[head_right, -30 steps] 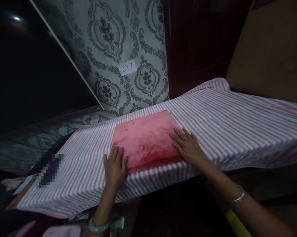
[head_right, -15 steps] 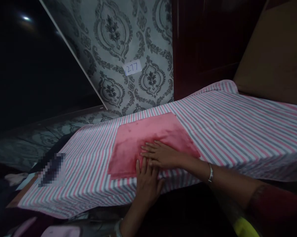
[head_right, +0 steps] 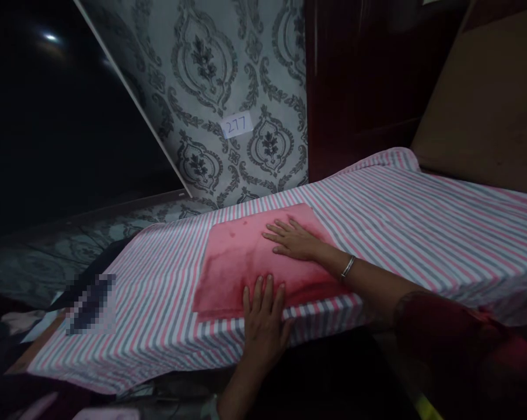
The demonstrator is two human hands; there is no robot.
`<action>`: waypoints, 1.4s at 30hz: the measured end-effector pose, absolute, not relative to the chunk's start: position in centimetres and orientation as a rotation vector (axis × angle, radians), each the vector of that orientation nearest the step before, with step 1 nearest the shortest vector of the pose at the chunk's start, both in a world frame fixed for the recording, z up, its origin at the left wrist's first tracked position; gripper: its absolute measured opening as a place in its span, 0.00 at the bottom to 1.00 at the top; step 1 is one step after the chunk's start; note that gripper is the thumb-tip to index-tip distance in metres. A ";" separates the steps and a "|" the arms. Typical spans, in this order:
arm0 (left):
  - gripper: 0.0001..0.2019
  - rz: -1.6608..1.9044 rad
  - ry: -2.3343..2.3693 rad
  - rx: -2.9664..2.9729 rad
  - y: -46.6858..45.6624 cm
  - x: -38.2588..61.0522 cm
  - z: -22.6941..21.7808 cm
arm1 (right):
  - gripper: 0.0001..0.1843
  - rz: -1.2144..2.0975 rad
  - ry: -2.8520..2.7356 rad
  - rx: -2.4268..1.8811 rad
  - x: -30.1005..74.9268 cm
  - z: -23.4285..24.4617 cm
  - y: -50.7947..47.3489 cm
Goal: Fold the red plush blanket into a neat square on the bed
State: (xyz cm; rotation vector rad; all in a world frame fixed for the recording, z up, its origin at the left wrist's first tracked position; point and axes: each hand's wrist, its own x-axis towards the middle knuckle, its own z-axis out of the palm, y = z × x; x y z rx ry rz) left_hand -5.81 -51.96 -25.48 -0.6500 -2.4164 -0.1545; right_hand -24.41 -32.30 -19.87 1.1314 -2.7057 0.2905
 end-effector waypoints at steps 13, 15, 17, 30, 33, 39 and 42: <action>0.19 -0.283 -2.311 -0.326 -57.0 -4.4 -25.4 | 0.29 0.535 -2.538 1.850 -15.2 -18.0 -42.6; 0.19 -0.279 -2.314 -0.343 -57.5 -4.6 -26.2 | 0.30 0.445 -2.542 1.896 -16.1 -18.1 -43.4; 0.20 -0.287 -2.295 -0.371 -57.7 -4.7 -26.9 | 0.30 0.330 -2.549 1.855 -18.4 -18.1 -43.5; 0.24 -0.324 -2.258 -0.358 -57.3 -5.0 -27.9 | 0.31 0.199 -2.760 1.179 -28.7 -19.2 -41.4; 0.25 -0.317 -2.269 -0.361 -57.3 -4.6 -27.3 | 0.32 0.202 -2.796 1.169 -28.7 -18.8 -41.4; 0.25 -0.317 -2.274 -0.328 -58.5 -3.6 -24.5 | 0.30 0.306 -2.763 1.370 -24.6 -16.5 -44.7; 0.22 -0.310 -2.262 -0.288 -59.2 -3.9 -25.0 | 0.28 0.389 -2.578 1.788 -20.7 -16.7 -47.3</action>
